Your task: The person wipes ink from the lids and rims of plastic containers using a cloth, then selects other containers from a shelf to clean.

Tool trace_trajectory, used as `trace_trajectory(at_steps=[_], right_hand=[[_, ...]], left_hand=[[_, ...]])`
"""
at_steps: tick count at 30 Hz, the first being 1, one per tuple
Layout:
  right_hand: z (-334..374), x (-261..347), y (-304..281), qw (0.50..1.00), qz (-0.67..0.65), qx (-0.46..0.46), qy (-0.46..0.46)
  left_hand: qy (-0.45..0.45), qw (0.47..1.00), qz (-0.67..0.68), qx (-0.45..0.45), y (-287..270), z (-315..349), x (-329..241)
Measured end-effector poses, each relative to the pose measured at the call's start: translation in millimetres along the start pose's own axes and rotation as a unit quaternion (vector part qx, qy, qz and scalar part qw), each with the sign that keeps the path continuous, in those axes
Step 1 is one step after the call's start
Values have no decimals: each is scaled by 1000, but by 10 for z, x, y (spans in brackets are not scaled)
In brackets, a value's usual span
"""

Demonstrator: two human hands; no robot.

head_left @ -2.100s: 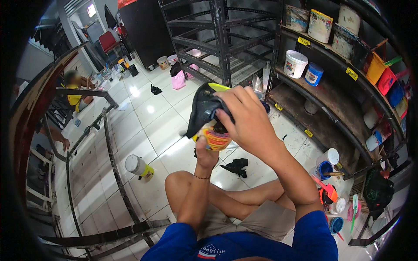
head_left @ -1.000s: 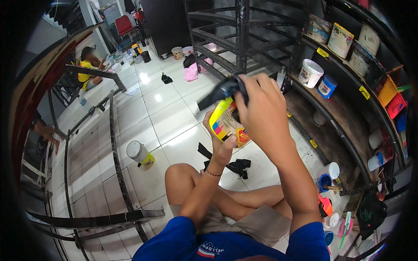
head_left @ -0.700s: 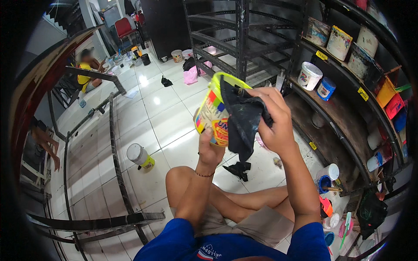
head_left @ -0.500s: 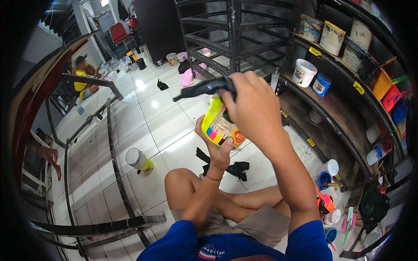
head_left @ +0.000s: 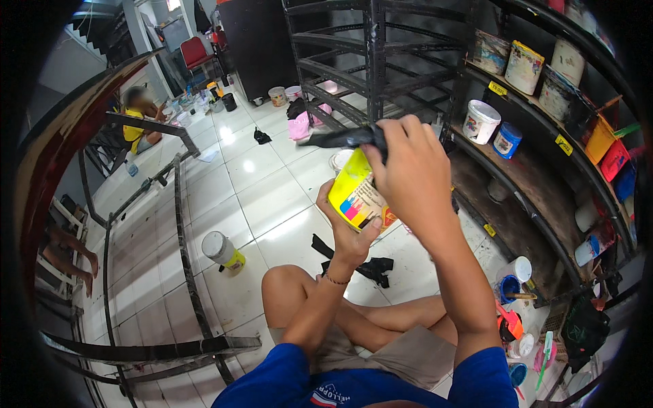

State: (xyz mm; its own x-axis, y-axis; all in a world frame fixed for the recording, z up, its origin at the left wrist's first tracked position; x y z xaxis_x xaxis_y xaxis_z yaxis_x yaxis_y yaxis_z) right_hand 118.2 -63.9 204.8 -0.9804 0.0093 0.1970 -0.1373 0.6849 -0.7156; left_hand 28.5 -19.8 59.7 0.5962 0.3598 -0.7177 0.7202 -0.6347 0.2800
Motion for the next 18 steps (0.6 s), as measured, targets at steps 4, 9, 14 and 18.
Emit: trace_trajectory(at_steps=[4, 9, 14, 18], right_hand=[[-19, 71, 16, 991, -63, -39, -109], [221, -321, -47, 962, -163, -52, -212], [223, -775, 132, 739, -641, -174, 111], [120, -879, 22, 675, -682, -174, 220]], left_hand=[[44, 989, 131, -48, -1, -42, -1], [-69, 939, 337, 14, -203, -108, -203], [-177, 867, 462, 54, -134, -120, -161], [-187, 856, 480, 28, -126, -71, -185]])
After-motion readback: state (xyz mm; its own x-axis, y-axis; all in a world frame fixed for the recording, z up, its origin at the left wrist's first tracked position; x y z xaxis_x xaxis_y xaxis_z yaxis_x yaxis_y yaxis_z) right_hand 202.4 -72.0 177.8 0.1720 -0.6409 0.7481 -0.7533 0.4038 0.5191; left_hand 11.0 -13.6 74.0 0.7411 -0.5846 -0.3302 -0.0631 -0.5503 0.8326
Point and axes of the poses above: each hand's wrist, its own z-axis away from the middle knuckle, its own y-axis out of the palm, x = y × z, the point moved 2 cm from there along -z, towards the middle knuckle, and after that the axes turned 12 degrees about x, right-handed, at the moved point
